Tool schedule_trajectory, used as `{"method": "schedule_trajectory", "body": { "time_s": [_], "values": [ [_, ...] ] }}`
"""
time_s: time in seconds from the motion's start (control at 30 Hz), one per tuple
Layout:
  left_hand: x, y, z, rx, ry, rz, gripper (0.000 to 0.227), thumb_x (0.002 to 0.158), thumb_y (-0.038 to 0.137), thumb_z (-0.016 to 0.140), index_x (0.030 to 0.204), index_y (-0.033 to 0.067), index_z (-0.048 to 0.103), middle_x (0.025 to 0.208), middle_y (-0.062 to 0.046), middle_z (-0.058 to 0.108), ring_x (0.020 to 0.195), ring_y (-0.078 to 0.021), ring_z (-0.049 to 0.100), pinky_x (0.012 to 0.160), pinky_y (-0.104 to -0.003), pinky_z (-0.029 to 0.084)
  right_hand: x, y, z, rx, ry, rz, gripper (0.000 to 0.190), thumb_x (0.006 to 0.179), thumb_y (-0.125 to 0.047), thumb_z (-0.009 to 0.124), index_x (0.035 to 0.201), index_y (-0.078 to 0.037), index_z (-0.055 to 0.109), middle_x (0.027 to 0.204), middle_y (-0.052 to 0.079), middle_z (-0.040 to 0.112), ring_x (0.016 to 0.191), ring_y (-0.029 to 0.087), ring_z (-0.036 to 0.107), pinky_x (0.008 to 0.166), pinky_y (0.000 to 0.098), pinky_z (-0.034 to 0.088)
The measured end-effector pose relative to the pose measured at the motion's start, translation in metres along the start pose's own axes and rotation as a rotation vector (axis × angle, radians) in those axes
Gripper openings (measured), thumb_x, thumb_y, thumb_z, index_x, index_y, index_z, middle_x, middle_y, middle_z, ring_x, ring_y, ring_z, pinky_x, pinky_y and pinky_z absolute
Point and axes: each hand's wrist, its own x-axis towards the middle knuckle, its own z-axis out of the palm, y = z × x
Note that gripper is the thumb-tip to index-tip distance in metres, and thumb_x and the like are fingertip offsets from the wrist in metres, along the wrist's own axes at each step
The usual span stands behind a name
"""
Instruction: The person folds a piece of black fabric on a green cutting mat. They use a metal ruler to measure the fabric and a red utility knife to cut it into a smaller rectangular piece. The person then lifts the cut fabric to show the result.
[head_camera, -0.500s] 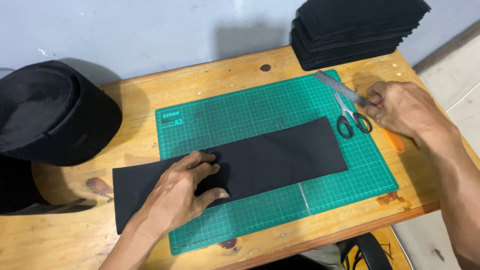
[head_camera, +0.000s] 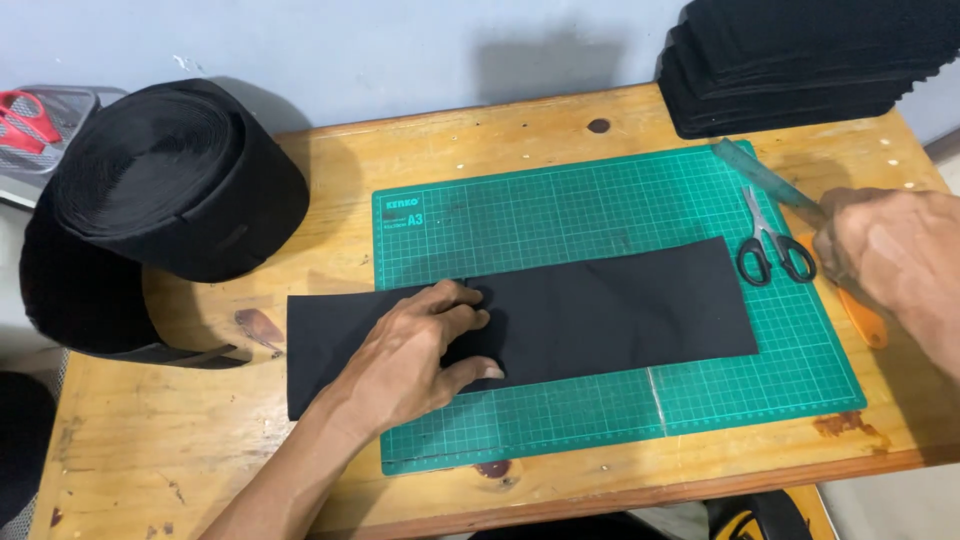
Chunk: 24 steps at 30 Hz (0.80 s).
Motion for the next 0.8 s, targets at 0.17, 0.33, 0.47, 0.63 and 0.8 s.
{"method": "schedule_trajectory", "body": {
  "time_s": [0.17,0.33,0.47,0.63,0.8],
  "values": [
    [-0.001,-0.015,0.011,0.053,0.03,0.11,0.052,0.086,0.034,0.082,0.123,0.0014,0.069,0.129,-0.013,0.061,0.112,-0.0372,0.065,0.087,-0.05,0.055,-0.009,0.001,0.025,0.004,0.433,0.016,0.016,0.111,-0.037,0.056,0.1,-0.025,0.06,0.086,-0.005,0.06,0.08,0.015,0.063,0.066,0.0327,0.044],
    [0.0,-0.016,0.01,0.051,0.029,0.107,0.052,0.086,0.034,0.082,0.125,0.0019,0.069,0.131,-0.013,0.061,0.116,-0.0363,0.064,0.09,-0.05,0.054,-0.028,0.011,-0.039,0.317,0.371,0.013,0.022,0.118,-0.012,0.048,0.097,-0.014,0.052,0.084,0.003,0.043,0.073,0.02,0.043,0.074,0.037,0.034],
    [0.0,-0.016,0.011,0.038,0.041,0.108,0.053,0.085,0.035,0.083,0.124,0.0013,0.07,0.128,-0.011,0.062,0.115,-0.0343,0.065,0.089,-0.048,0.055,-0.05,-0.015,-0.12,1.417,0.431,-0.033,0.032,0.098,0.01,0.041,0.125,-0.004,0.052,0.085,0.006,0.035,0.07,0.011,0.036,0.065,0.0251,0.027],
    [-0.001,-0.018,0.011,0.026,0.065,0.116,0.054,0.084,0.036,0.083,0.123,0.0004,0.07,0.13,-0.014,0.063,0.119,-0.0354,0.065,0.092,-0.047,0.054,-0.081,-0.069,-0.214,1.737,0.284,0.006,0.042,0.092,0.007,0.068,0.131,-0.001,0.054,0.095,0.013,0.074,0.073,0.02,0.071,0.068,0.0307,0.062],
    [-0.001,-0.021,0.011,0.006,0.055,0.141,0.056,0.085,0.038,0.082,0.124,0.0002,0.069,0.129,-0.014,0.061,0.114,-0.0352,0.066,0.088,-0.046,0.054,-0.06,-0.122,-0.236,1.883,-0.164,-0.008,0.018,0.091,-0.004,0.072,0.108,-0.001,0.065,0.073,0.01,0.077,0.057,0.02,0.076,0.055,0.0296,0.064]
  ]
}}
